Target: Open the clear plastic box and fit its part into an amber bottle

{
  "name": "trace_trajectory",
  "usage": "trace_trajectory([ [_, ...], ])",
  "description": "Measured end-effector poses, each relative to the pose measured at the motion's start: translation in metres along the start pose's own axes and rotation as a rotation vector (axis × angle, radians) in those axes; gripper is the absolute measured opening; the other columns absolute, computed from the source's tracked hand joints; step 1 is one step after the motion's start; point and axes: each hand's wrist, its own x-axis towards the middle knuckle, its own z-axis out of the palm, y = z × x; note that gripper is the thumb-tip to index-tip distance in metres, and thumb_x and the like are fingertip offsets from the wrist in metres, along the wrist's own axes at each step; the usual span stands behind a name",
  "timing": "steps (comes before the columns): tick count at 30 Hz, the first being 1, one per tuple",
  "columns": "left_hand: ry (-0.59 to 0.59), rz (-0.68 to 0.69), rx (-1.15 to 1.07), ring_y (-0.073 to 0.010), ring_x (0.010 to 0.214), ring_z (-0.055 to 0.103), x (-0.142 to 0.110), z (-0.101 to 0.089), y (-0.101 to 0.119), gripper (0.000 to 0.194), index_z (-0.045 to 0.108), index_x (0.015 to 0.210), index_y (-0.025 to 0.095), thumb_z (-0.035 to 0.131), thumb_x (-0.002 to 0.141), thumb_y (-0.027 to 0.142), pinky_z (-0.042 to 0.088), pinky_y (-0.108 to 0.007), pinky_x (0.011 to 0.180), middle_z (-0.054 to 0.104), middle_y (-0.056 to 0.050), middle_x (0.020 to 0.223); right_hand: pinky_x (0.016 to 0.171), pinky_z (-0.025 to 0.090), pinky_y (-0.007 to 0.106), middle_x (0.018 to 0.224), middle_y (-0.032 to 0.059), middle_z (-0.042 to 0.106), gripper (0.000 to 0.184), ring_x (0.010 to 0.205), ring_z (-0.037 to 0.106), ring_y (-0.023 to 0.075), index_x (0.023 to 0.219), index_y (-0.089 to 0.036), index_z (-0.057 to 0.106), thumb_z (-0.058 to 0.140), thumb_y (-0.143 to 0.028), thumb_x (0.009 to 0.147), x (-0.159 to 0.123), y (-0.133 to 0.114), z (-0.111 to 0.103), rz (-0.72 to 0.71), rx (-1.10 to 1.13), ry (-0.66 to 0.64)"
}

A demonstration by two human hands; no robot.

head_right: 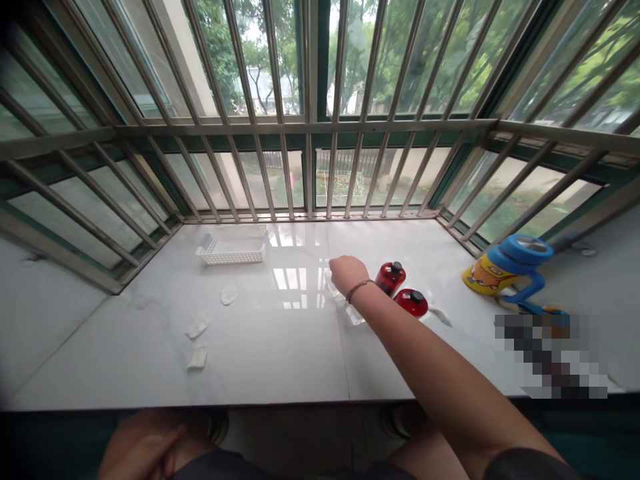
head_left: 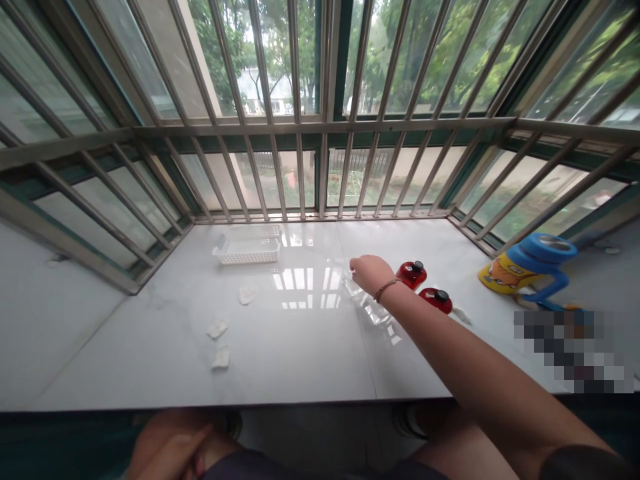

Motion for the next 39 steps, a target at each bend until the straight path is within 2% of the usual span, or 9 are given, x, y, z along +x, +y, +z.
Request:
trace_trajectory([
  [5,-0.305,-0.398,-0.015,-0.0472,0.056,0.073,0.012,-0.004,-0.018,0.059,0.083,0.091,0.039,0.073,0.057,0.087,0.062,-0.062,0.066,0.057,-0.011,0.039,0.092,0.051,0.034,0.108,0.0147,0.08,0.027,0.107,0.074,0.0259,0.118,-0.018,0.079,0.06,-0.022,0.1,-0.031,-0.048,0.0,-0.154,0.042,0.049],
  [13,-0.174,-0.286,-0.116,-0.0451,0.046,0.069,0.018,-0.006,-0.012,0.066,0.081,0.081,0.037,0.064,0.056,0.095,0.061,-0.066,0.07,0.048,-0.008,0.031,0.08,0.052,0.033,0.099,0.0119,0.078,0.017,0.095,0.072,0.0256,0.102,-0.019,0.078,0.062,-0.022,0.099,-0.07,-0.129,0.013,-0.397,0.113,0.046],
  [18,-0.099,-0.162,-0.095,-0.0405,0.041,0.065,0.001,0.002,-0.019,0.07,0.078,0.082,0.036,0.053,0.062,0.099,0.057,-0.059,0.056,0.054,-0.006,0.035,0.078,0.052,0.034,0.1,0.0112,0.077,0.016,0.097,0.071,0.027,0.102,-0.02,0.076,0.062,-0.029,0.102,-0.08,-0.151,0.022,-0.438,0.136,0.067],
  [22,-0.111,-0.128,-0.017,-0.0392,0.04,0.065,-0.007,0.005,-0.015,0.069,0.077,0.081,0.036,0.053,0.063,0.099,0.056,-0.056,0.055,0.055,-0.006,0.036,0.083,0.051,0.032,0.106,0.008,0.076,0.029,0.101,0.068,0.0244,0.117,-0.026,0.072,0.056,-0.048,0.108,-0.078,-0.118,-0.001,-0.339,0.144,0.152],
  [24,-0.128,-0.132,0.001,-0.0405,0.045,0.068,-0.005,0.002,-0.008,0.069,0.079,0.087,0.037,0.055,0.063,0.097,0.057,-0.057,0.057,0.057,-0.008,0.038,0.087,0.049,0.03,0.112,0.0062,0.076,0.031,0.107,0.066,0.0226,0.123,-0.028,0.071,0.052,-0.049,0.11,-0.071,-0.08,-0.018,-0.175,0.116,0.207],
  [27,-0.14,-0.145,-0.001,-0.0433,0.051,0.071,0.0,-0.001,-0.003,0.071,0.081,0.099,0.039,0.059,0.062,0.095,0.058,-0.06,0.06,0.06,-0.01,0.042,0.094,0.048,0.041,0.123,0.0187,0.071,0.038,0.117,0.065,0.0323,0.127,-0.017,0.07,0.043,-0.04,0.112,-0.056,-0.01,-0.035,0.136,0.042,0.243],
  [29,-0.15,-0.157,-0.018,-0.0446,0.053,0.072,0.003,-0.002,-0.004,0.072,0.081,0.105,0.04,0.061,0.062,0.094,0.059,-0.062,0.061,0.061,-0.011,0.043,0.098,0.046,0.054,0.129,0.0288,0.066,0.04,0.121,0.064,0.0412,0.129,-0.008,0.068,0.047,-0.036,0.109,-0.047,0.035,-0.037,0.384,-0.006,0.232],
  [32,-0.174,-0.169,-0.081,-0.046,0.053,0.072,0.006,-0.003,-0.011,0.073,0.081,0.106,0.042,0.06,0.061,0.095,0.06,-0.064,0.062,0.06,-0.011,0.043,0.092,0.049,0.054,0.116,0.0262,0.072,0.037,0.111,0.07,0.0404,0.118,-0.01,0.074,0.06,-0.04,0.102,-0.037,0.084,-0.028,0.556,-0.005,0.111],
  [39,-0.296,-0.277,0.119,-0.045,0.06,0.075,-0.001,-0.002,-0.006,0.067,0.08,0.101,0.038,0.065,0.062,0.091,0.061,-0.059,0.063,0.063,-0.012,0.046,0.088,0.049,0.045,0.109,0.0208,0.076,0.031,0.106,0.073,0.0343,0.109,-0.015,0.077,0.055,-0.036,0.102,-0.03,0.111,-0.004,0.561,0.023,0.06],
])
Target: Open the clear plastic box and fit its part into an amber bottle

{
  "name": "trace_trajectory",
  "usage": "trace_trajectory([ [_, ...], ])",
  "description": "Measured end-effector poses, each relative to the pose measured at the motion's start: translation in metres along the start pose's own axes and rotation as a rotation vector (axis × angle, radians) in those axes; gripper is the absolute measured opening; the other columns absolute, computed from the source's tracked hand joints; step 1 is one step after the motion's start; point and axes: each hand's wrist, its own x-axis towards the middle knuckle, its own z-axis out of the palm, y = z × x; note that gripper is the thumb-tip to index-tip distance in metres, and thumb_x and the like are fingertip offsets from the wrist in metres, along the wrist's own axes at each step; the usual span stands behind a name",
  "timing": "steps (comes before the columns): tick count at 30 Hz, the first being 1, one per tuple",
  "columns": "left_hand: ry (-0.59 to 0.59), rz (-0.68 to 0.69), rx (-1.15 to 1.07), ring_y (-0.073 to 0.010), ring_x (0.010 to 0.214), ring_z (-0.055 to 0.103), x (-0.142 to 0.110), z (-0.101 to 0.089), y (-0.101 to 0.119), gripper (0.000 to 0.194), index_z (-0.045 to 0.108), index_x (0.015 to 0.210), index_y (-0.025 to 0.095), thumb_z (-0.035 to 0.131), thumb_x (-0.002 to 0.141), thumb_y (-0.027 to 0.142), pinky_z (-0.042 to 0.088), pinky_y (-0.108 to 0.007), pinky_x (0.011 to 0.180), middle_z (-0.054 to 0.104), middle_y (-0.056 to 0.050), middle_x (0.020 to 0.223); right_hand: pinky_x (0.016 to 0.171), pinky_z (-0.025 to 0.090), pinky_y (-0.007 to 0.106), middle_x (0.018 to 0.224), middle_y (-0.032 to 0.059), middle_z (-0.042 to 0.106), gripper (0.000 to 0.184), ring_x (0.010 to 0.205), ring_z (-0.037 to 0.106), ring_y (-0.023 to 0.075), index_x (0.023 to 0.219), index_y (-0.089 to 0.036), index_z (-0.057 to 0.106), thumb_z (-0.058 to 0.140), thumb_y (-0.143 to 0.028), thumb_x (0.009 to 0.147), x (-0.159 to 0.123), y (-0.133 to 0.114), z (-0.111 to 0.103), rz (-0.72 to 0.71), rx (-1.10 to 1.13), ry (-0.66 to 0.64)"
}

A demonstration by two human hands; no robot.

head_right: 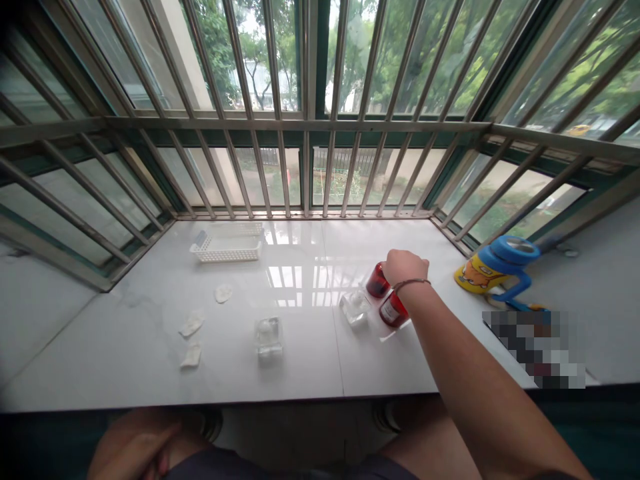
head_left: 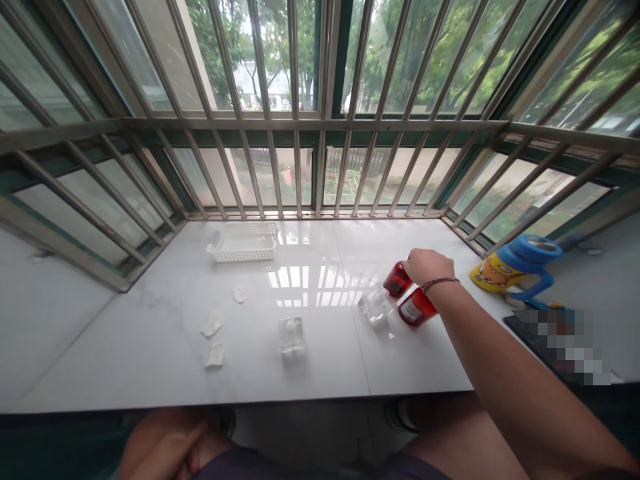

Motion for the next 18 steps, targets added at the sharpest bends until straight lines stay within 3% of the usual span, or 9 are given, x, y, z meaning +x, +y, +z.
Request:
trace_trajectory([
  [4,-0.084,-0.103,0.126,-0.0485,0.076,0.079,-0.006,0.005,0.006,0.053,0.078,0.091,0.038,0.074,0.06,0.081,0.062,-0.058,0.064,0.067,-0.014,0.051,0.086,0.048,0.04,0.114,0.0216,0.075,0.037,0.107,0.072,0.0325,0.127,-0.012,0.067,0.049,-0.036,0.105,-0.009,-0.008,-0.011,-0.033,0.024,0.119],
  [7,-0.171,-0.136,0.122,-0.0504,0.089,0.08,0.0,0.001,0.004,0.046,0.077,0.083,0.037,0.082,0.055,0.074,0.063,-0.055,0.066,0.068,-0.017,0.053,0.087,0.046,0.039,0.114,0.0202,0.074,0.038,0.104,0.071,0.0321,0.133,-0.012,0.059,0.047,-0.037,0.107,-0.027,-0.019,-0.03,-0.13,0.072,0.31],
  [9,-0.175,-0.149,0.044,-0.0513,0.085,0.079,0.007,-0.004,0.0,0.046,0.078,0.08,0.037,0.084,0.052,0.073,0.064,-0.056,0.067,0.064,-0.018,0.048,0.087,0.045,0.038,0.11,0.0176,0.074,0.036,0.1,0.07,0.0316,0.133,-0.014,0.057,0.051,-0.038,0.106,-0.045,-0.03,-0.042,-0.249,0.143,0.456],
  [11,-0.098,-0.116,-0.098,-0.051,0.069,0.077,0.013,-0.009,-0.003,0.05,0.08,0.081,0.037,0.082,0.051,0.077,0.063,-0.061,0.069,0.058,-0.015,0.04,0.086,0.045,0.036,0.107,0.0137,0.074,0.034,0.097,0.069,0.0298,0.133,-0.017,0.055,0.054,-0.038,0.106,-0.067,-0.044,-0.05,-0.363,0.237,0.512],
  [14,-0.005,-0.039,-0.236,-0.0485,0.053,0.072,0.014,-0.01,-0.004,0.058,0.082,0.085,0.037,0.075,0.053,0.085,0.062,-0.066,0.075,0.052,-0.01,0.034,0.084,0.046,0.034,0.106,0.0116,0.073,0.029,0.094,0.067,0.0274,0.133,-0.018,0.054,0.054,-0.032,0.107,-0.101,-0.07,-0.047,-0.545,0.309,0.441],
  [18,0.074,0.037,-0.208,-0.0438,0.05,0.071,0.004,-0.001,0.0,0.065,0.082,0.094,0.038,0.068,0.061,0.091,0.061,-0.061,0.066,0.058,-0.01,0.039,0.084,0.049,0.033,0.103,0.0097,0.069,0.022,0.092,0.065,0.0246,0.127,-0.017,0.056,0.05,-0.014,0.106,-0.142,-0.104,-0.015,-0.812,0.274,0.257],
])
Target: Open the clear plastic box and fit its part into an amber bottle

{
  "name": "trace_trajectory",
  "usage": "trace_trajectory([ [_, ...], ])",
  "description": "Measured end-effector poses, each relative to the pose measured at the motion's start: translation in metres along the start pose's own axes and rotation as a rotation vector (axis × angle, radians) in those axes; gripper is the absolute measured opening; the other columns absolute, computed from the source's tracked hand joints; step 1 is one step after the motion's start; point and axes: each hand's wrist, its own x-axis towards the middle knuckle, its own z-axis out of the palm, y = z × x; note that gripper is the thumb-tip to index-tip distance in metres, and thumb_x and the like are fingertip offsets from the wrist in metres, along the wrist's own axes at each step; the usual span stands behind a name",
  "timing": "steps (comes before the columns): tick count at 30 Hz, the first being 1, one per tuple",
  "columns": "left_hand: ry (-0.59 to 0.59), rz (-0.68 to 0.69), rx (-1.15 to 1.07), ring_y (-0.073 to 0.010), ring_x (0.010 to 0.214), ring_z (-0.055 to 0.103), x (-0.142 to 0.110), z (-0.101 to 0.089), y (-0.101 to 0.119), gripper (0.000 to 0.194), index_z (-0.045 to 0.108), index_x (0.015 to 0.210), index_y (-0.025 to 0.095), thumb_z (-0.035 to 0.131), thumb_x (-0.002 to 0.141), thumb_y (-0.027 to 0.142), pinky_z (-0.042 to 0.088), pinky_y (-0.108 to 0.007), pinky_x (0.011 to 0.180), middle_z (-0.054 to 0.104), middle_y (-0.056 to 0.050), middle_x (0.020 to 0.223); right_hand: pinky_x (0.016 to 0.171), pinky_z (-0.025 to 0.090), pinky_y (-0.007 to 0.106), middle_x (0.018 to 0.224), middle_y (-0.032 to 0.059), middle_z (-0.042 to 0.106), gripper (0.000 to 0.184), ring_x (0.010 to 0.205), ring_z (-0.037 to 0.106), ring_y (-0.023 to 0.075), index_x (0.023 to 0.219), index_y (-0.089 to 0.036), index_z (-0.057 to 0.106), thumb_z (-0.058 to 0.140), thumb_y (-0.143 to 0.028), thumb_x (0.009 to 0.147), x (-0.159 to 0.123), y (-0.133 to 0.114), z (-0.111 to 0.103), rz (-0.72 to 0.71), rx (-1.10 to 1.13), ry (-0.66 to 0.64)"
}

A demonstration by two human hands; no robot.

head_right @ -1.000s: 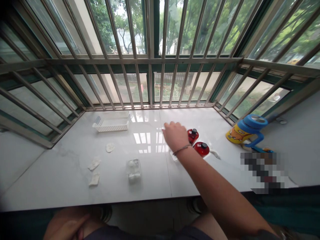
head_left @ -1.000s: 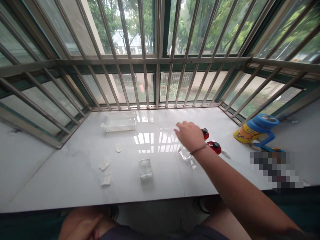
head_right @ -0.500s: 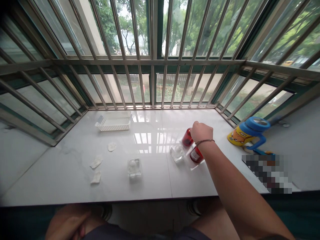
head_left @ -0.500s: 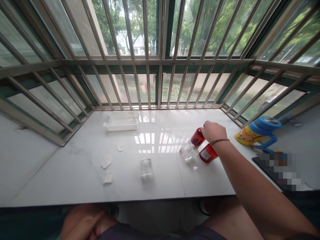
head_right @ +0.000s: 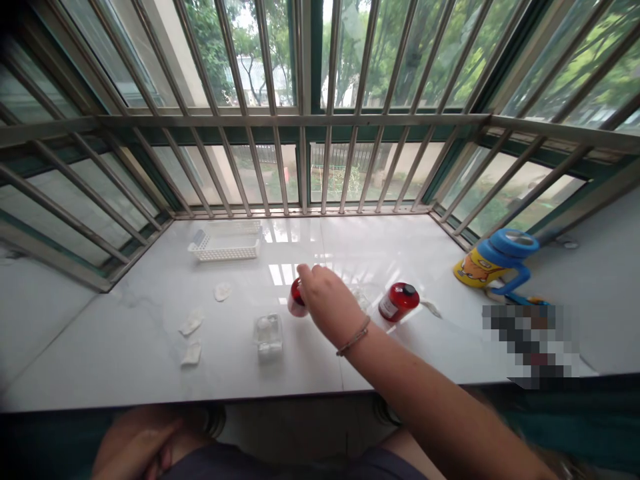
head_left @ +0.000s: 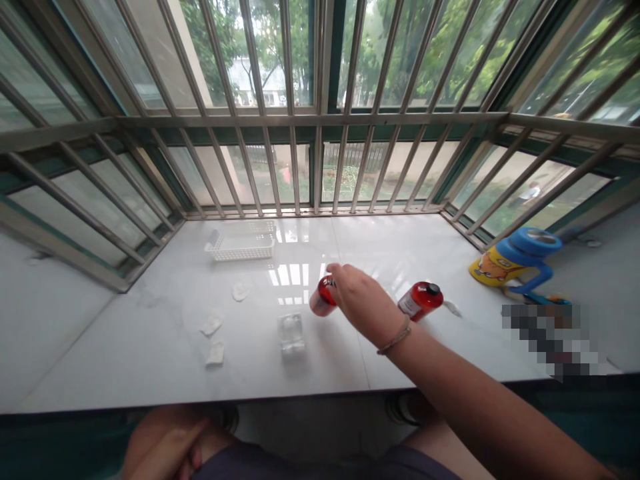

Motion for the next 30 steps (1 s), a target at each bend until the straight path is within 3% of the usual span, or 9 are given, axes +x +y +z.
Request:
trace_trajectory([
  [5,0.178,0.159,-0.094,-0.0415,0.053,0.071,-0.012,0.006,0.007,0.073,0.08,0.106,0.036,0.058,0.067,0.095,0.058,-0.053,0.057,0.065,-0.013,0.048,0.083,0.052,0.034,0.105,0.0107,0.065,0.022,0.091,0.064,0.0247,0.117,-0.016,0.059,0.063,-0.008,0.097,-0.017,-0.031,0.04,-0.109,-0.023,-0.163],
  [7,0.158,0.146,-0.057,-0.0413,0.053,0.071,-0.013,0.006,0.009,0.072,0.08,0.104,0.036,0.058,0.068,0.094,0.058,-0.053,0.057,0.065,-0.013,0.047,0.083,0.053,0.034,0.106,0.0107,0.065,0.02,0.092,0.064,0.0252,0.118,-0.016,0.059,0.065,-0.014,0.099,-0.021,-0.035,0.044,-0.113,-0.021,-0.145],
  [10,0.018,0.095,0.071,-0.0404,0.051,0.071,-0.012,0.007,0.009,0.063,0.08,0.1,0.038,0.064,0.066,0.088,0.058,-0.053,0.057,0.061,-0.008,0.044,0.085,0.054,0.036,0.107,0.0097,0.066,0.022,0.097,0.065,0.027,0.12,-0.018,0.06,0.067,-0.031,0.104,-0.024,-0.031,0.037,-0.077,-0.01,-0.085],
  [13,-0.082,0.083,0.123,-0.0405,0.047,0.07,-0.007,0.007,0.006,0.055,0.079,0.092,0.038,0.076,0.057,0.08,0.059,-0.055,0.061,0.054,-0.001,0.036,0.087,0.053,0.037,0.111,0.0116,0.068,0.032,0.104,0.066,0.0289,0.126,-0.02,0.06,0.058,-0.046,0.109,-0.023,-0.009,0.022,0.007,-0.049,-0.002],
  [15,-0.142,0.087,0.131,-0.0417,0.046,0.07,-0.004,0.006,0.003,0.05,0.078,0.085,0.037,0.084,0.049,0.072,0.061,-0.058,0.069,0.049,0.0,0.031,0.087,0.053,0.038,0.116,0.0153,0.069,0.038,0.107,0.067,0.0304,0.131,-0.018,0.059,0.048,-0.049,0.112,-0.019,0.016,0.014,0.167,-0.14,0.035],
  [17,-0.174,0.112,0.129,-0.0416,0.044,0.069,-0.001,0.004,0.0,0.048,0.078,0.081,0.038,0.089,0.044,0.066,0.061,-0.059,0.073,0.045,0.001,0.028,0.081,0.052,0.039,0.114,0.0191,0.07,0.042,0.1,0.071,0.0324,0.129,-0.013,0.06,0.046,-0.049,0.112,-0.015,0.046,0.01,0.419,-0.237,-0.048],
  [19,-0.104,0.178,0.079,-0.0395,0.039,0.065,-0.001,0.003,0.0,0.05,0.079,0.086,0.039,0.089,0.044,0.066,0.061,-0.059,0.067,0.043,0.002,0.028,0.077,0.051,0.04,0.107,0.022,0.073,0.048,0.096,0.073,0.035,0.124,-0.008,0.064,0.049,-0.051,0.11,-0.011,0.074,0.012,0.611,-0.257,-0.24],
  [24,0.171,0.353,-0.07,-0.0355,0.037,0.061,-0.008,0.006,0.001,0.058,0.079,0.102,0.041,0.083,0.054,0.074,0.058,-0.051,0.052,0.047,0.001,0.032,0.077,0.049,0.036,0.098,0.016,0.078,0.037,0.096,0.075,0.0302,0.1,-0.016,0.076,0.051,-0.043,0.107,-0.007,0.106,0.022,0.564,-0.179,-0.385],
  [30,0.103,0.207,0.007,-0.0339,0.034,0.059,-0.013,0.01,0.0,0.052,0.077,0.091,0.038,0.076,0.06,0.079,0.057,-0.05,0.051,0.046,0.002,0.032,0.078,0.048,0.035,0.096,0.0191,0.079,0.032,0.094,0.075,0.0301,0.099,-0.013,0.08,0.056,-0.034,0.099,0.003,0.11,0.027,0.502,-0.177,-0.417],
])
